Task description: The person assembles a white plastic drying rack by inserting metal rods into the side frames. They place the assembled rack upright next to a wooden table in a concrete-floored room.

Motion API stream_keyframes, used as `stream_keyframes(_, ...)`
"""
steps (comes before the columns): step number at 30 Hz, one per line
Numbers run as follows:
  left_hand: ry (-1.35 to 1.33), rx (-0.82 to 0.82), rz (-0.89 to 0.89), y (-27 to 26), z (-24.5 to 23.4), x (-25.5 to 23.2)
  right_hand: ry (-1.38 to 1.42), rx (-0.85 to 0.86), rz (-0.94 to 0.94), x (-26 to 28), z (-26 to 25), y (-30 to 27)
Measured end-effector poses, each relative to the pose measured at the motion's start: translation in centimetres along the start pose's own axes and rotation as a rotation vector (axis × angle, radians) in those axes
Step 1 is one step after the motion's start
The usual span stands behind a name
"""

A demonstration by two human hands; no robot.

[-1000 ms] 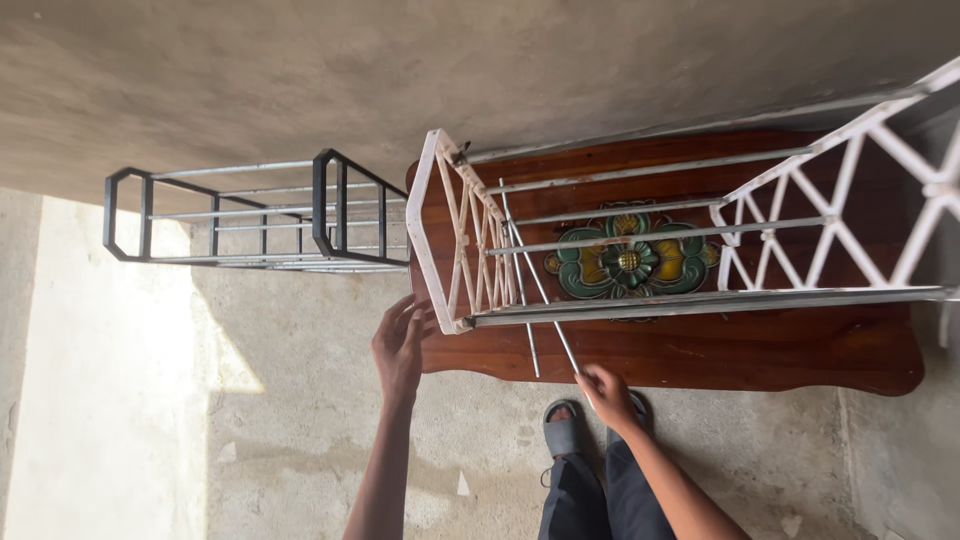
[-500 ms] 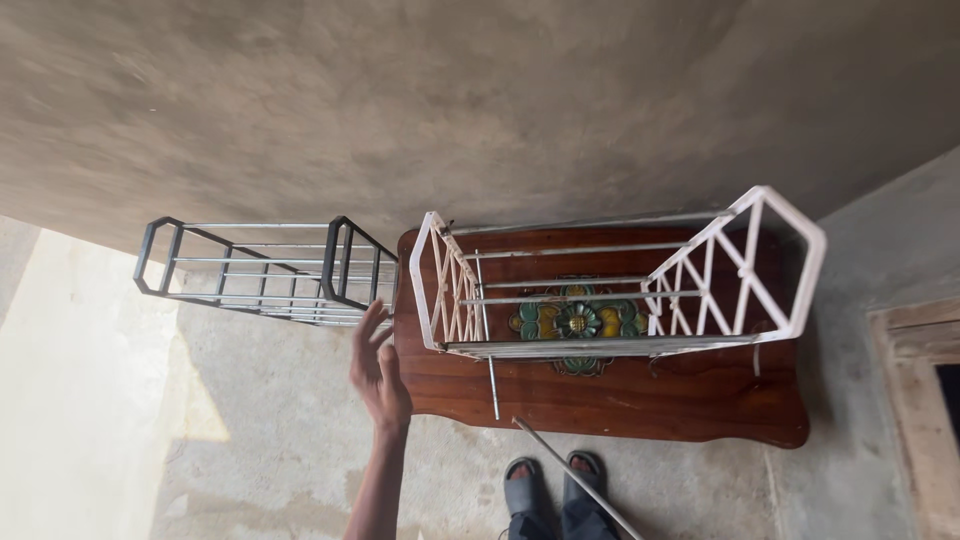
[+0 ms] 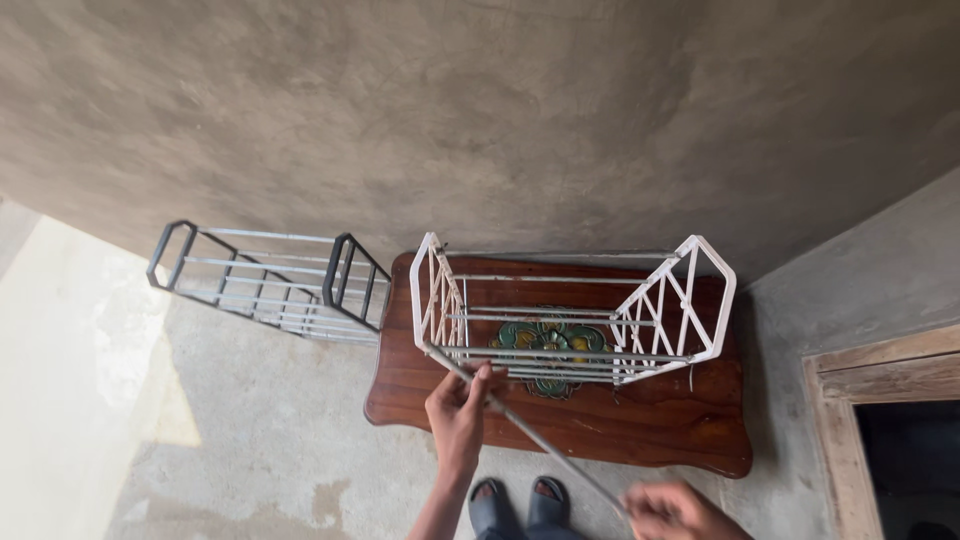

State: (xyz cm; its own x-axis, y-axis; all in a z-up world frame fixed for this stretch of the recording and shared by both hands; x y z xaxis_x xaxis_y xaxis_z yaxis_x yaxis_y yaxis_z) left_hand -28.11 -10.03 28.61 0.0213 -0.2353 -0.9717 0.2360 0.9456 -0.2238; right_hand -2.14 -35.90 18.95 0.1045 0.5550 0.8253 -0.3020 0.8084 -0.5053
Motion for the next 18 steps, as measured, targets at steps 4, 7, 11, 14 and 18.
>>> stream_keyframes(4,-0.154,0.117,0.022,1.0,1.6,-0.4,-0.103,-0.226,-0.280,10.7,4.1,5.8)
stream_keyframes(7,-0.168,0.168,0.043,1.7,2.7,-1.0,-0.411,-0.417,-0.374,17.5,7.0,9.1)
stream_keyframes(11,0.335,-0.214,0.306,3.7,-1.2,-0.9,-0.604,-0.578,-0.387,23.0,7.2,10.3)
stream_keyframes(14,0.343,-0.536,0.235,7.7,-7.3,0.2,-0.791,-0.652,-0.303,25.3,5.0,11.9)
stream_keyframes(18,0.246,-0.278,0.346,12.7,-10.9,1.0,-0.848,-0.596,-0.253,25.3,4.1,16.7)
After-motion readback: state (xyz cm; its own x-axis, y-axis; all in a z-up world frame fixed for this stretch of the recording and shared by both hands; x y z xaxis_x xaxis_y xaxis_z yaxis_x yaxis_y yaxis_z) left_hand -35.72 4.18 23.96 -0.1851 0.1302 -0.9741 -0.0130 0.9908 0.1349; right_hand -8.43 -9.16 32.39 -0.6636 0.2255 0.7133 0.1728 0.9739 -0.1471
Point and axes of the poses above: each hand's wrist, its own y-axis towards the middle knuckle, its own z-axis out of the palm, x = y × z, the point moved 1 cm from there along y, towards the middle knuckle, and after that the axes turned 9 degrees about y, right-handed, at the moved point
